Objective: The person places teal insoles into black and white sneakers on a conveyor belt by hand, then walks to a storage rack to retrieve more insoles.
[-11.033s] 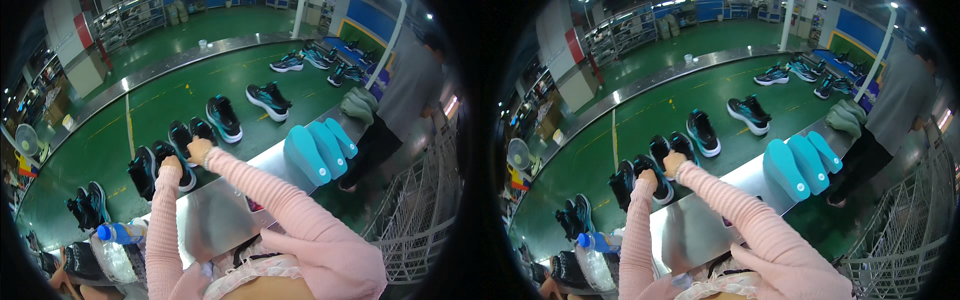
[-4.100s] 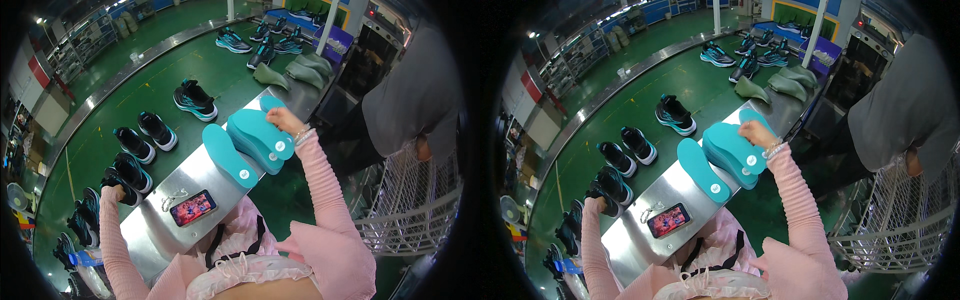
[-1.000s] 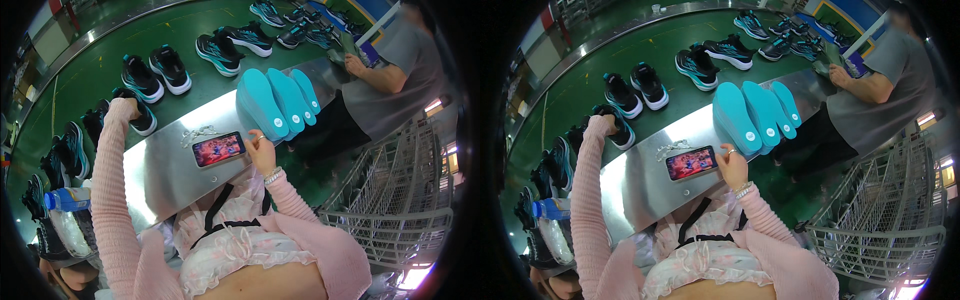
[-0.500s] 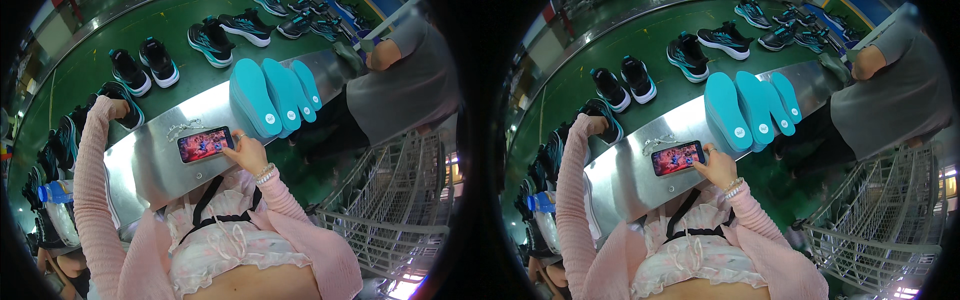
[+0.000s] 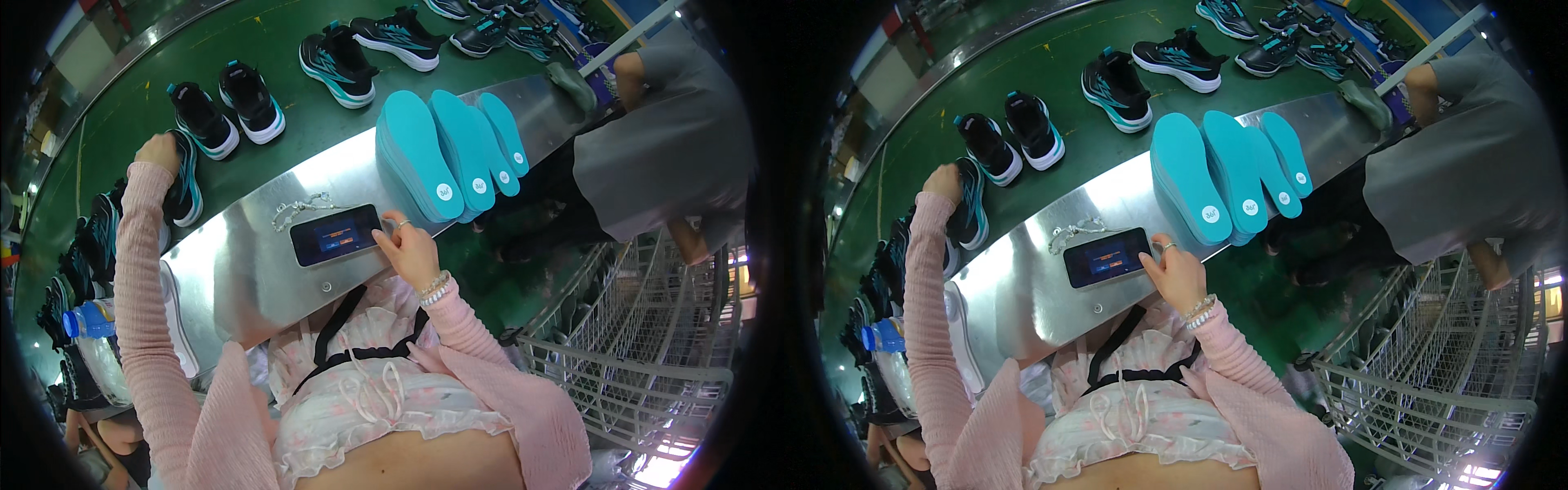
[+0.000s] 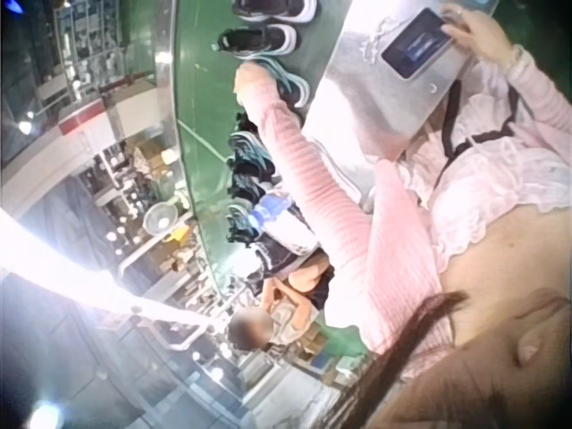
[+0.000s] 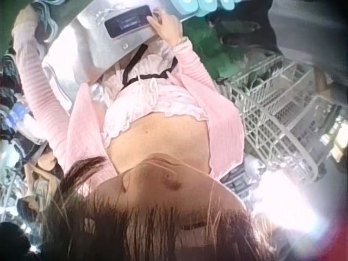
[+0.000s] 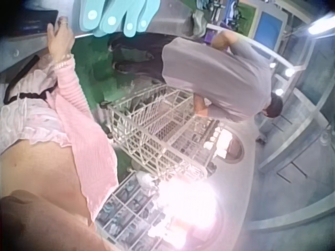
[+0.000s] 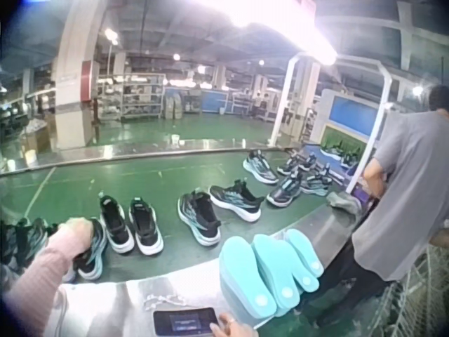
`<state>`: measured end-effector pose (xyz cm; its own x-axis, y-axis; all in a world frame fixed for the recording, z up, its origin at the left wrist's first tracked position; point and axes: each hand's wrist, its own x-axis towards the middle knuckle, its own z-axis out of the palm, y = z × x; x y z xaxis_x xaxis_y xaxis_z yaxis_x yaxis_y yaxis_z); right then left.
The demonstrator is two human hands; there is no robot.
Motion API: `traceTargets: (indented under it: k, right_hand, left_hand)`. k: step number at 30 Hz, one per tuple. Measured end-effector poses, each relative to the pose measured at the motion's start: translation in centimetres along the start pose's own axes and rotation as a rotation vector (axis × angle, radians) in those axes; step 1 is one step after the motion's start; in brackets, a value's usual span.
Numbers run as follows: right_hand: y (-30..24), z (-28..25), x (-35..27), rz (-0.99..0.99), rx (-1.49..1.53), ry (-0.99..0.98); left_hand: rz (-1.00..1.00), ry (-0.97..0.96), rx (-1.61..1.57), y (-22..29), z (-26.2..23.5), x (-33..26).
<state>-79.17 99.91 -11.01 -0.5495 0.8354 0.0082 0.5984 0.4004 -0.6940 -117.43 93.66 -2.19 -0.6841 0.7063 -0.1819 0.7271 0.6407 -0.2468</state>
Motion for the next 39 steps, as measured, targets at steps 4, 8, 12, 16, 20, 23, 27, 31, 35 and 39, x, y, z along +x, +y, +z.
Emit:
traceTargets:
  k: [4,8,12,16,20,23,27,31,35,39]
  right_hand:
    - [-1.9,-4.8,-0.2,-0.067,0.200,0.110]
    - [-0.1,-10.9,2.2,-0.014,0.288,0.412]
    - [0.9,-12.7,4.0,-0.046,0.160,0.390]
    - [3.2,-12.0,6.8,-0.100,-0.405,0.412]
    - [3.3,-10.9,8.7,0.043,-0.557,0.124]
    - [3.8,-11.1,8.8,0.049,-0.521,0.067]
    - [3.3,-10.6,8.6,-0.116,-0.623,0.259]
    - [-0.3,-9.5,8.7,-0.158,-0.611,0.230]
    - [-1.0,-8.3,10.0,-0.137,-0.745,-0.097]
    - [-2.4,-8.4,10.4,-0.029,-0.767,-0.218]
  left_hand:
    - [0.333,0.351,-0.213,1.9,1.4,1.4]
    - [0.153,0.042,-0.166,4.4,1.7,4.3]
    - [0.276,0.245,-0.523,2.0,7.0,8.7]
    - [0.287,0.236,-0.624,8.6,5.6,6.1]
    - [0.292,0.123,-0.547,11.8,3.2,2.7]
    - [0.233,0.086,-0.609,12.1,2.0,2.5]
    - [0.300,0.160,-0.665,11.0,2.8,0.9]
    - [0.311,0.310,-0.886,10.7,2.8,-2.5]
    - [0.000,1.011,-1.067,9.7,4.9,-2.3]
    - [-0.030,0.732,-1.371,8.5,9.2,2.9]
